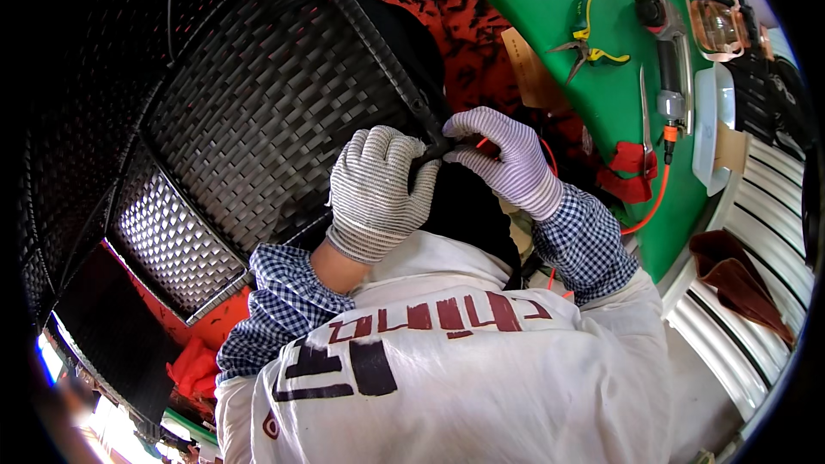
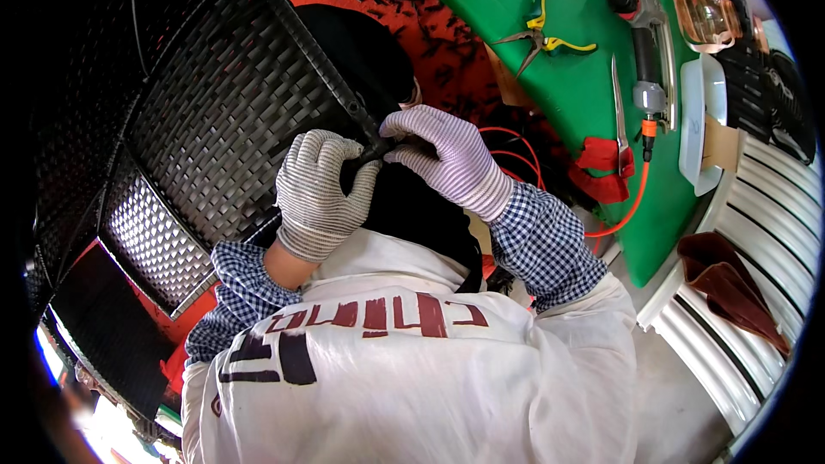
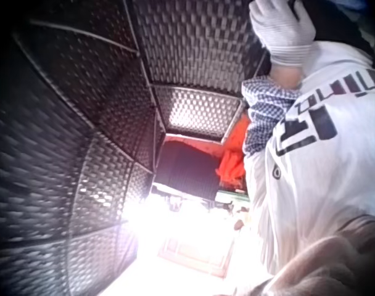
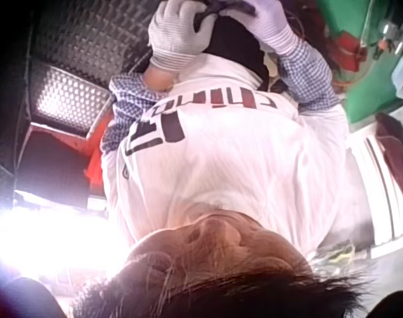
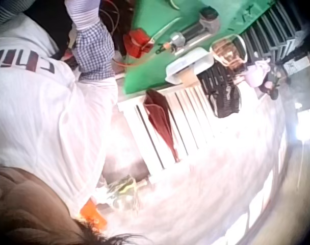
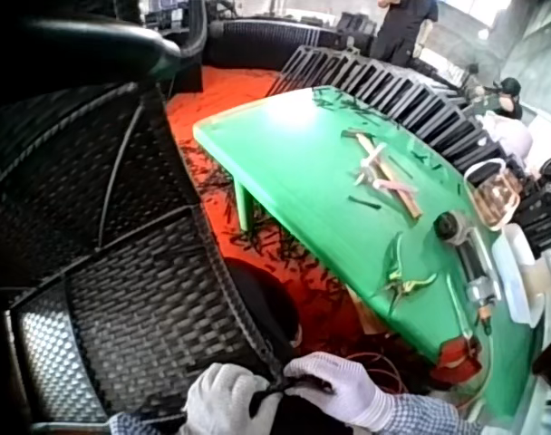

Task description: The person assembles pieces of woven wicker furniture by inserting fasteners, using a heat gun, and trimming excess material with a cutting tool.

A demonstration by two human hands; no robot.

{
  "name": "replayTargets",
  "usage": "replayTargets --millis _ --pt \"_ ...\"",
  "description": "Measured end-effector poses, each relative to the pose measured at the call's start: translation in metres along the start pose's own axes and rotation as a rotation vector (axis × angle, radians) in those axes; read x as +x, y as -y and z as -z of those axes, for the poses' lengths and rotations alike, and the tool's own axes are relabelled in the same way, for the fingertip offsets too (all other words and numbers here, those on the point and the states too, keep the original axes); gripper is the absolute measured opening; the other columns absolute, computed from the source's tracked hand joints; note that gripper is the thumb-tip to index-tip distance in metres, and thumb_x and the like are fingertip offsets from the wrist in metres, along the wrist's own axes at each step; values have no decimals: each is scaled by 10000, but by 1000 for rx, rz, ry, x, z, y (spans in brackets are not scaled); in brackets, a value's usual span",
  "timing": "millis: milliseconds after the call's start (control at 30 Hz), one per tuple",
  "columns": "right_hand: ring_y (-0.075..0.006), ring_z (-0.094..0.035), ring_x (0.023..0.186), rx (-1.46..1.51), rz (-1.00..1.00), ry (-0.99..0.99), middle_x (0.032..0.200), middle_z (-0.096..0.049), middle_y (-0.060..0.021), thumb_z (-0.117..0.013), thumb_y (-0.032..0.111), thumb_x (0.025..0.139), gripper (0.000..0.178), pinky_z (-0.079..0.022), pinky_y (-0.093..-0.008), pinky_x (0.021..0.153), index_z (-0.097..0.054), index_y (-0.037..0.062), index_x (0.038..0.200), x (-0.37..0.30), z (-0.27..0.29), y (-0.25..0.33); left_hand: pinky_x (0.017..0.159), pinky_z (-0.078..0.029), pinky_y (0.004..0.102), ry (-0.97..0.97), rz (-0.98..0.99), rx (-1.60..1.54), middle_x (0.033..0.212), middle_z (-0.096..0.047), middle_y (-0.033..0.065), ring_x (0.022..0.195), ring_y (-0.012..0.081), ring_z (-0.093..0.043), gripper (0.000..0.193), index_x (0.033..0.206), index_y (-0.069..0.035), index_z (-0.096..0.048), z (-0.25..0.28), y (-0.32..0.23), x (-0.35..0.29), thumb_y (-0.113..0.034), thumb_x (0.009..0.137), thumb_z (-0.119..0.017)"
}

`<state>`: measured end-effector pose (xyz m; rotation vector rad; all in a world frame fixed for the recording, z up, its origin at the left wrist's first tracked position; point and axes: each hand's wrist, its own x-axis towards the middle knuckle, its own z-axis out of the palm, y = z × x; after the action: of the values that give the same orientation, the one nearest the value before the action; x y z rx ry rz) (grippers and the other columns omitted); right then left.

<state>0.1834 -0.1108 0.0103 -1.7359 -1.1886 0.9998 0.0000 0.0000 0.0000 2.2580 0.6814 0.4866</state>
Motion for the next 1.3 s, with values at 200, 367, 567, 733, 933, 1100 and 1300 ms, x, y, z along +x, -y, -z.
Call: replayTargets --millis 200,367,567,733,933,1100,1300 --pt "-264 -709 941 -92 120 -1 979 -684 -117 -790 -51 801 316 -572 -319 869 -663 16 1083 -5 -4 -7 718 -551 421 -52 -24 5 907 -644 119 826 319 -650 287 949 -56 -665 0 0 0 -65 729 -849" --pt "-186 -701 939 74 -20 -44 978 -690 -83 -799 -53 810 338 -572 -306 880 -684 21 1119 -8 1 -6 704 -556 414 -43 -20 -29 907 -643 127 812 319 -654 293 952 -44 -664 -2 -4 2 -60 728 -853" --pt "-179 -717 965 118 17 -16 1031 -719 -86 -815 -30 808 410 -586 -308 892 -695 24 1196 -6 3 -15 696 -555 411 -51 -44 -7 903 -639 132 806 315 -657 295 956 -47 -661 1 -6 1 -62 735 -856" --pt "-184 -731 978 122 29 87 1056 -726 -88 -799 -40 822 394 -599 -311 896 -691 15 1197 1 12 -17 689 -554 410 -43 -46 3 905 -639 136 802 315 -657 303 959 -50 -661 -1 -5 2 -62 732 -860" --pt "-167 -721 973 147 58 115 1076 -722 -89 -788 -38 845 364 -597 -309 903 -689 7 1192 9 15 -19 689 -547 417 -47 -39 11 894 -633 122 809 308 -647 267 950 -54 -667 -3 -4 2 -87 752 -842" --pt "-145 -700 1007 390 -158 151 1087 -717 -68 -771 -15 878 347 -577 -302 935 -683 11 1213 5 14 -20 666 -550 394 -36 -49 26 891 -631 124 782 292 -652 307 953 -55 -661 -3 -3 4 -91 738 -877" --pt "-142 -686 1019 551 -252 40 1096 -708 -66 -757 10 899 313 -560 -300 960 -679 -19 1201 1 2 -29 636 -529 385 -21 -47 92 869 -614 116 745 281 -625 346 953 -57 -660 -6 -6 10 -148 727 -905"
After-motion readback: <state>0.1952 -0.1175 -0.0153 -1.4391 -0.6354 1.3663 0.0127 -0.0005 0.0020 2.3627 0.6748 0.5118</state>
